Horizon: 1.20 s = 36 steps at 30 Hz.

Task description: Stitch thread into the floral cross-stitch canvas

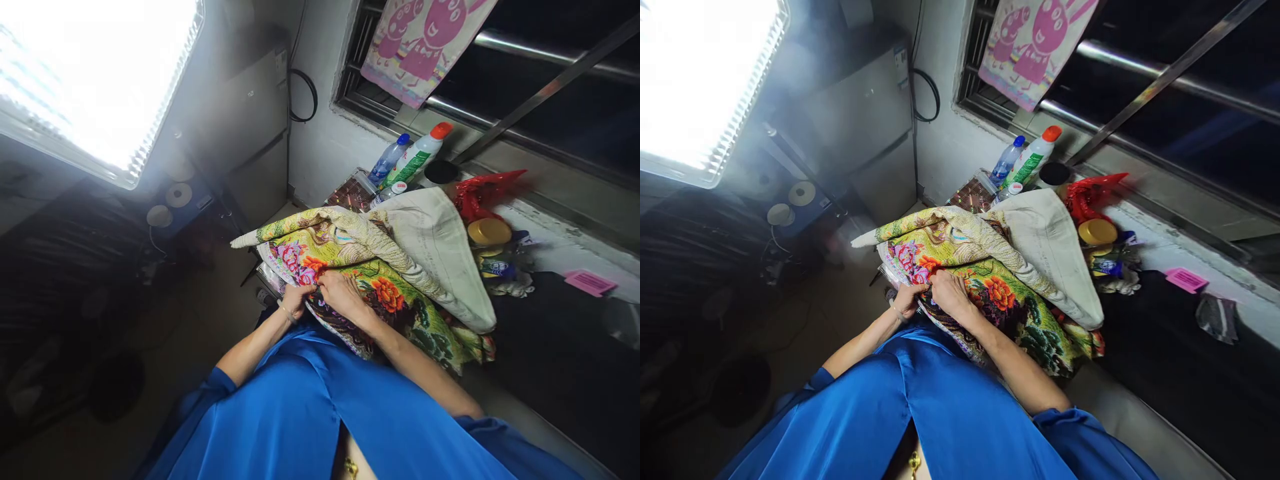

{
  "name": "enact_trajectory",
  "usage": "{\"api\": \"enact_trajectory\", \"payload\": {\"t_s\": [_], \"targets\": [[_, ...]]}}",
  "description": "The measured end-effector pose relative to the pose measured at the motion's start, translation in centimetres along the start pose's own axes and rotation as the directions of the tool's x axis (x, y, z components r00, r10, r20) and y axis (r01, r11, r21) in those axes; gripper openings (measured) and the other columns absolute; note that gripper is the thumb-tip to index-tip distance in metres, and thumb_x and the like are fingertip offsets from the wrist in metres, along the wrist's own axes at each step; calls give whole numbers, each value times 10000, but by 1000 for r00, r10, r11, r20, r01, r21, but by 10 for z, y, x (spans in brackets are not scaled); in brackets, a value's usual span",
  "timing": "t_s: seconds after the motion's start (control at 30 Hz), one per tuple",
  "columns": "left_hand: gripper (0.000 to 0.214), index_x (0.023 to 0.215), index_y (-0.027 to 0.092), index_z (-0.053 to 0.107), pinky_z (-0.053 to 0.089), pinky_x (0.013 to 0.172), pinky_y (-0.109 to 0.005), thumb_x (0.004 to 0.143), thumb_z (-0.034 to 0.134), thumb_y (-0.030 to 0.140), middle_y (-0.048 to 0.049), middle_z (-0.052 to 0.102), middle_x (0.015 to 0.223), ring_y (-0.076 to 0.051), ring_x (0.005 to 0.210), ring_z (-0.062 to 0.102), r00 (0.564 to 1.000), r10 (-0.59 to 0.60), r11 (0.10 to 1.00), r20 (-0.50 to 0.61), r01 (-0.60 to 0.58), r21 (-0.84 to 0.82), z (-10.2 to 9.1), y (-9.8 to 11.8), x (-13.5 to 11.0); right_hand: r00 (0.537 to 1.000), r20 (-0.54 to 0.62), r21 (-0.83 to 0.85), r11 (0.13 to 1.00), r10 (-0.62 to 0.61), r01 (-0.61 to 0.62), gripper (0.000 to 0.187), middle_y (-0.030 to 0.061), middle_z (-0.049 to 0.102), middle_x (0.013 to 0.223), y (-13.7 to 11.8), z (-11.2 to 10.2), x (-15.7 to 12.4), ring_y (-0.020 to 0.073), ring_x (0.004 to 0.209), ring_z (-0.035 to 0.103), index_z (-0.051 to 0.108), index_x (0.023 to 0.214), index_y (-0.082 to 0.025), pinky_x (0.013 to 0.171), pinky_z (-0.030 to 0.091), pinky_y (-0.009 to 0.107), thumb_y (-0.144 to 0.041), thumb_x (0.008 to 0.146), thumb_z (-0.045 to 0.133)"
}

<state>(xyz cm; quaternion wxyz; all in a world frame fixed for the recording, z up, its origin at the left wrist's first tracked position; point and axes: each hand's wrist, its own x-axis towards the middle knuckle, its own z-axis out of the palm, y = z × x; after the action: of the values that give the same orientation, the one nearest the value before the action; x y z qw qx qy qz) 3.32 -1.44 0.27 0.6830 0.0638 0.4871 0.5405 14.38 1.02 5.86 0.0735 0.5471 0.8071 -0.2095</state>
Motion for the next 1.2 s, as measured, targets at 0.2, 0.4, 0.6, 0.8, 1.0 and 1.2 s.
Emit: {"api": "enact_trajectory", "payload": {"t_s": [0.2,0.4,0.6,0.8,1.0,1.2], "targets": [[538,867,174,635,449,878,-386,355,795,121,-30,698,734,-258,909,643,1000,-19,999,-11,19,-46,-1,0,2,997,-77,233,972,28,-9,229,76,690,771,8,12,2,170,740,605,698,784,-156,671,389,250,-118,803,473],[311,644,149,605,482,806,-379,377,757,107,-22,640,572,-260,800,652,975,-221,974,4,221,-50,-5,-3,9,987,-146,504,864,74,10,199,40,687,709,18,24,2,153,645,594,699,738,-171,650,431,256,-112,740,509],[213,591,144,585,478,720,-339,439,729,101,-7,587,512,-214,693,629,962,-273,962,33,274,-24,-10,-8,15,976,-194,608,792,95,43,214,46,704,741,21,31,2,169,676,618,704,717,-181,679,471,285,-116,726,501],[196,509,143,549,445,640,-303,450,730,95,13,535,460,-139,538,544,950,-310,951,43,309,19,-19,-13,23,978,-181,626,779,107,31,231,55,716,782,21,33,1,179,732,639,719,736,-181,717,484,294,-111,729,498],[204,509,140,543,449,636,-297,452,734,98,16,528,456,-129,523,534,944,-326,945,51,325,18,-17,-12,21,977,-179,666,745,120,30,236,58,722,790,22,36,1,185,749,646,724,737,-176,741,486,308,-110,719,498],[188,580,145,572,486,745,-347,474,720,99,-6,573,503,-202,675,624,933,-351,935,84,354,-34,-10,-8,17,975,-183,715,698,129,42,220,50,721,774,25,40,3,186,738,645,725,722,-188,732,487,309,-142,705,511]]}}
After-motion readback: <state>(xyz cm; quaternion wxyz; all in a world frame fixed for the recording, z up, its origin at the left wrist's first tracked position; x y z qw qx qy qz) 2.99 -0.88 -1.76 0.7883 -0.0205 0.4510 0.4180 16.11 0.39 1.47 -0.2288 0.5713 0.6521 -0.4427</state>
